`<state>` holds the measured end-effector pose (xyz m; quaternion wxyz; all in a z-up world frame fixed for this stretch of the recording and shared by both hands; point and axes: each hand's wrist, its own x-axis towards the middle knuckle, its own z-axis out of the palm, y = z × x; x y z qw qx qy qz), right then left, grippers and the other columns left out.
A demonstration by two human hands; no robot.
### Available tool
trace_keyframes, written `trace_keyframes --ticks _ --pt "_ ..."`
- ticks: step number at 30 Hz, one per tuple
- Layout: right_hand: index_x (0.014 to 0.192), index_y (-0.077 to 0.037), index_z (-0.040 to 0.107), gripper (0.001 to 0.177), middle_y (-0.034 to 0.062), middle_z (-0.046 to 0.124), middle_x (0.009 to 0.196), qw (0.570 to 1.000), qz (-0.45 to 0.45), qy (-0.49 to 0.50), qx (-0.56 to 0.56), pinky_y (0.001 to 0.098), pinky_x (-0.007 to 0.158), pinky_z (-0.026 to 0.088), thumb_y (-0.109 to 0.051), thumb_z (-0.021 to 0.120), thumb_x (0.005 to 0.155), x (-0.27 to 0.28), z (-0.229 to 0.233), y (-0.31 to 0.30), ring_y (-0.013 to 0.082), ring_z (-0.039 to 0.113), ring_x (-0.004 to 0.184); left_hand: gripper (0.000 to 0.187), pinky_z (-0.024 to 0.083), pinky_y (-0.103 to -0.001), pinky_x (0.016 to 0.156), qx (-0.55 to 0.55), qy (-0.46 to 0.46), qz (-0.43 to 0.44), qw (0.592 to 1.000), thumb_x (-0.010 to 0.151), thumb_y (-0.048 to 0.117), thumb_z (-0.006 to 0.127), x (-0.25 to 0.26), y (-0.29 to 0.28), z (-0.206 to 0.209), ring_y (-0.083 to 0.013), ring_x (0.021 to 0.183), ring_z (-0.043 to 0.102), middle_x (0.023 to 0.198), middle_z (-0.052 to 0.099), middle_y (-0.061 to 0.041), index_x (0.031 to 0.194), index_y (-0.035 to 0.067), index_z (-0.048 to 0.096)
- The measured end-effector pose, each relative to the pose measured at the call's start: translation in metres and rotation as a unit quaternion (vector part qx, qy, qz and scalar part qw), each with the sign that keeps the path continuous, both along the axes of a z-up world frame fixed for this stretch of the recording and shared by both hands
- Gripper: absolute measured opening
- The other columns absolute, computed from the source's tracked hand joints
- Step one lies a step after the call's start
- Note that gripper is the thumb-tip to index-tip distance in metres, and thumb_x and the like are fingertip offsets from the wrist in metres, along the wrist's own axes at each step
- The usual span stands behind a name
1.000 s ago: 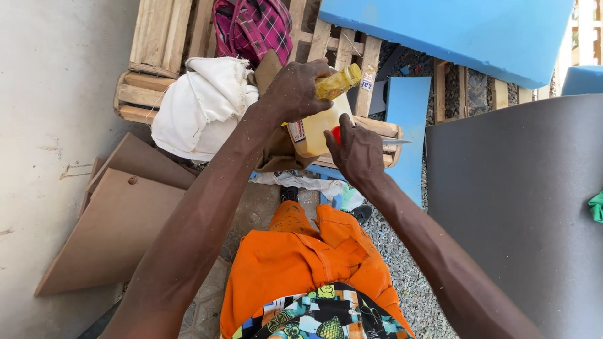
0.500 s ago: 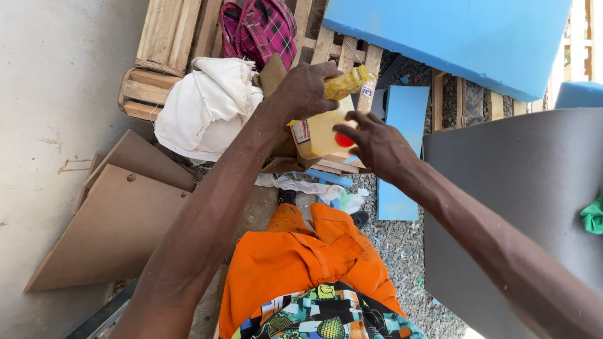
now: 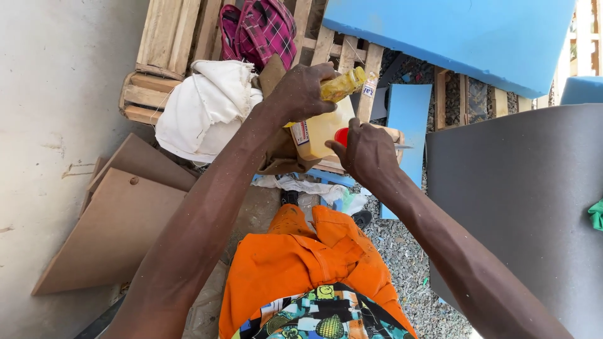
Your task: The person pours a yellow liquid from a large plastic container into a smaller bottle, then wipes the bottle opening with a green cloth. The person handles the containers and cloth with both hands while standing in a cluttered outdoor area.
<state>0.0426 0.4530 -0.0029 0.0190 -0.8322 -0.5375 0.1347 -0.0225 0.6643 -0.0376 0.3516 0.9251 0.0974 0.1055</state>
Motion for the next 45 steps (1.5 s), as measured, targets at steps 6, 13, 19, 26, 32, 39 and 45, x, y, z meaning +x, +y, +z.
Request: trace_keyframes --ticks 6,13,19,26,32,39,45 --pt "0.127 -0.002 0.065 0.044 0.0225 0.068 0.109 0.993 0.084 0.058 0.063 0.0496 0.064 0.059 0.009 0.057 0.085 0.000 0.021 -0.002 0.0397 0.064 0.088 0.048 0.048 -0.047 0.073 -0.003 0.001 -0.003 1.000 0.075 0.032 0.088 -0.003 0.002 0.003 -0.0329 0.084 0.069 0.106 0.073 -0.005 0.113 0.009 0.071" --pt "0.127 -0.017 0.071 0.042 0.0152 0.070 0.127 0.949 -0.203 0.200 0.134 0.0364 0.065 0.064 -0.020 0.083 0.087 0.028 0.078 -0.017 0.0220 0.075 0.091 0.058 0.052 -0.044 0.078 -0.017 0.000 -0.005 1.000 0.075 0.030 0.088 -0.007 0.001 0.004 -0.0309 0.095 0.072 0.131 0.071 -0.011 0.125 0.007 0.071" --pt "0.138 -0.014 0.064 0.048 0.0180 0.074 0.111 0.925 -0.307 0.144 0.173 0.0437 0.073 0.064 -0.029 0.080 0.095 0.098 0.018 -0.092 0.0296 0.075 0.092 0.066 0.042 -0.053 0.102 -0.017 0.066 -0.006 0.998 0.079 0.031 0.085 -0.011 -0.003 0.011 -0.0370 0.116 0.066 0.154 0.053 -0.011 0.138 0.010 0.062" --pt "0.129 -0.012 0.073 0.033 0.0260 0.070 0.113 0.920 -0.302 0.217 0.125 0.0503 0.084 0.061 -0.026 0.078 0.099 0.122 -0.109 -0.122 0.0429 0.071 0.102 0.050 0.052 -0.059 0.094 -0.095 0.064 0.052 0.992 0.075 0.017 0.087 -0.022 -0.015 0.033 -0.0529 0.114 0.063 0.145 0.061 -0.018 0.121 0.008 0.071" --pt "0.129 -0.003 0.072 0.035 0.0296 0.070 0.109 0.948 -0.243 0.193 0.071 0.0492 0.081 0.062 -0.016 0.076 0.096 0.142 -0.150 -0.095 0.0434 0.074 0.095 0.047 0.052 -0.054 0.097 -0.114 0.073 0.063 0.989 0.074 0.016 0.088 -0.011 -0.018 0.044 -0.0475 0.118 0.063 0.148 0.060 -0.015 0.118 0.009 0.072" --pt "0.124 -0.012 0.072 0.038 0.0219 0.078 0.101 0.936 -0.008 0.337 -0.106 0.0551 0.085 0.060 -0.030 0.072 0.090 0.030 -0.154 -0.090 0.0446 0.075 0.095 0.060 0.049 -0.053 0.100 -0.107 0.054 0.047 0.992 0.074 0.022 0.086 -0.006 -0.009 0.023 -0.0455 0.124 0.061 0.146 0.060 -0.017 0.131 0.014 0.068" --pt "0.135 -0.012 0.064 0.042 0.0256 0.069 0.116 0.936 0.146 0.320 0.000 0.0531 0.083 0.061 -0.024 0.065 0.094 -0.083 -0.164 -0.042 0.0483 0.069 0.108 0.055 0.052 -0.050 0.097 -0.091 0.055 0.068 0.992 0.070 0.026 0.087 0.009 -0.005 0.016 -0.0440 0.117 0.067 0.142 0.064 -0.013 0.123 0.021 0.072"
